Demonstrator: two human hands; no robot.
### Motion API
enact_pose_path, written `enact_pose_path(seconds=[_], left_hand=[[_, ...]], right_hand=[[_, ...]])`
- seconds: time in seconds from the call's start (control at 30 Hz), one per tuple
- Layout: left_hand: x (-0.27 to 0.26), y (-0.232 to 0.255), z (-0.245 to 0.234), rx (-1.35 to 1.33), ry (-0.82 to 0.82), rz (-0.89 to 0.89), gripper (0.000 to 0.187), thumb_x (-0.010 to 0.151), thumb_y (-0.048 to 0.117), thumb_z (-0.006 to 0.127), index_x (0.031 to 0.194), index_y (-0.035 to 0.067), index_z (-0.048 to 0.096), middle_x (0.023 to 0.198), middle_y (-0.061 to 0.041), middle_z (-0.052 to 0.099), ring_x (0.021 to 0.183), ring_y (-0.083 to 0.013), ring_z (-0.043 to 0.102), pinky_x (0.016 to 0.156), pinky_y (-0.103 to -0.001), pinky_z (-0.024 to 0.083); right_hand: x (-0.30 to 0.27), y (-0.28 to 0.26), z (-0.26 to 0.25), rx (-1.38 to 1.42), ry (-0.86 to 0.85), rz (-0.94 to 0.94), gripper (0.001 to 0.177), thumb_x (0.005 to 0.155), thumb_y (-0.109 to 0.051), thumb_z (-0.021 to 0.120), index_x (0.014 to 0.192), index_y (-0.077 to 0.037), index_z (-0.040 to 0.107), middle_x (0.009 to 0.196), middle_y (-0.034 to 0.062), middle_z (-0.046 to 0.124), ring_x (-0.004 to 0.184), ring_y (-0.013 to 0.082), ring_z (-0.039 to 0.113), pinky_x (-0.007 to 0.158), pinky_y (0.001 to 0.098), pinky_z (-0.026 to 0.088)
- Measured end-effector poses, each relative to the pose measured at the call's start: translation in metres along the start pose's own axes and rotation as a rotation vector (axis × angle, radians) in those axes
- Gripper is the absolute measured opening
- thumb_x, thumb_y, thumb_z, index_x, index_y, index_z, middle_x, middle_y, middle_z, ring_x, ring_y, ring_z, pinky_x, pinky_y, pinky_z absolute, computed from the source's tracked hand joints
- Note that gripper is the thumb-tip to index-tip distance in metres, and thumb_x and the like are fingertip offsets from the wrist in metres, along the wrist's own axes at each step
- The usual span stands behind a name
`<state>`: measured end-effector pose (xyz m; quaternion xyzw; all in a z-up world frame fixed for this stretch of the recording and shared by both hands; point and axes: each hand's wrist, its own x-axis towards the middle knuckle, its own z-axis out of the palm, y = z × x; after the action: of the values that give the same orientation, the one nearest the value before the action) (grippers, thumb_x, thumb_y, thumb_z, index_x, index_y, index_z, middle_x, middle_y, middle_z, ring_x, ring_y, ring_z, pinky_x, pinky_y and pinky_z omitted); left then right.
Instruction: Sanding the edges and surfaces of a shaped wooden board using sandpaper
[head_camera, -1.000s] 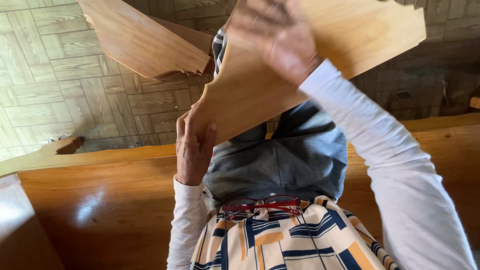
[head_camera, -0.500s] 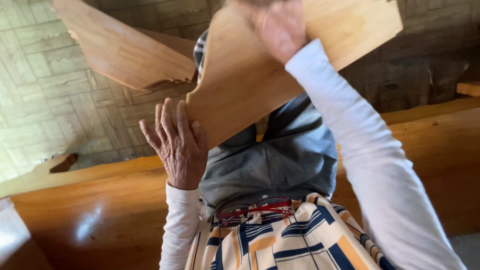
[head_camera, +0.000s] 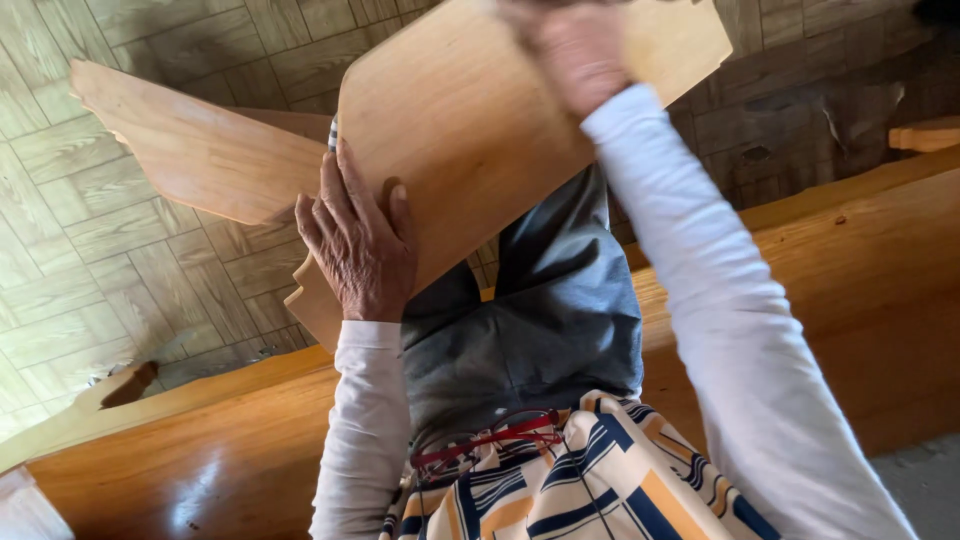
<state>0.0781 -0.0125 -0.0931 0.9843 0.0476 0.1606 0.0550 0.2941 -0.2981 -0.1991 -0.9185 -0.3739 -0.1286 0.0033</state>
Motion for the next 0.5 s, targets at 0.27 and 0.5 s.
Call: enact_pose_path(seconds=[0.27, 0.5], left_hand=[[0.071, -0.001, 0.062, -0.046, -0.357, -0.128, 0.070, 0.115, 0.060, 0.041, 0.164, 0.019, 0.014, 0.162, -0.034, 0.020, 0.150, -0.0525, 0.027, 0.122, -0.067, 0.025], [0.167, -0.012, 0.076, -0.283, -0.519, 0.052, 0.061, 0.098, 0.064, 0.058, 0.126, 0.011, 0.069, 0.102, -0.020, 0.076, 0.093, -0.0453, 0.071, 0.074, -0.061, 0.053]], right_hand=[[-0.118, 0.052, -0.079, -0.013, 0.202, 0.537, 0.056, 0.085, 0.014, 0.071, 0.128, -0.020, 0.081, 0.126, 0.0072, 0.074, 0.090, 0.0229, 0.074, 0.071, 0.0418, 0.049], [-0.099, -0.085, -0.090, 0.361, 0.325, 0.388, 0.067, 0.097, 0.006, 0.083, 0.150, -0.029, 0.060, 0.156, -0.0016, 0.055, 0.150, 0.0254, 0.043, 0.108, 0.0523, 0.035]])
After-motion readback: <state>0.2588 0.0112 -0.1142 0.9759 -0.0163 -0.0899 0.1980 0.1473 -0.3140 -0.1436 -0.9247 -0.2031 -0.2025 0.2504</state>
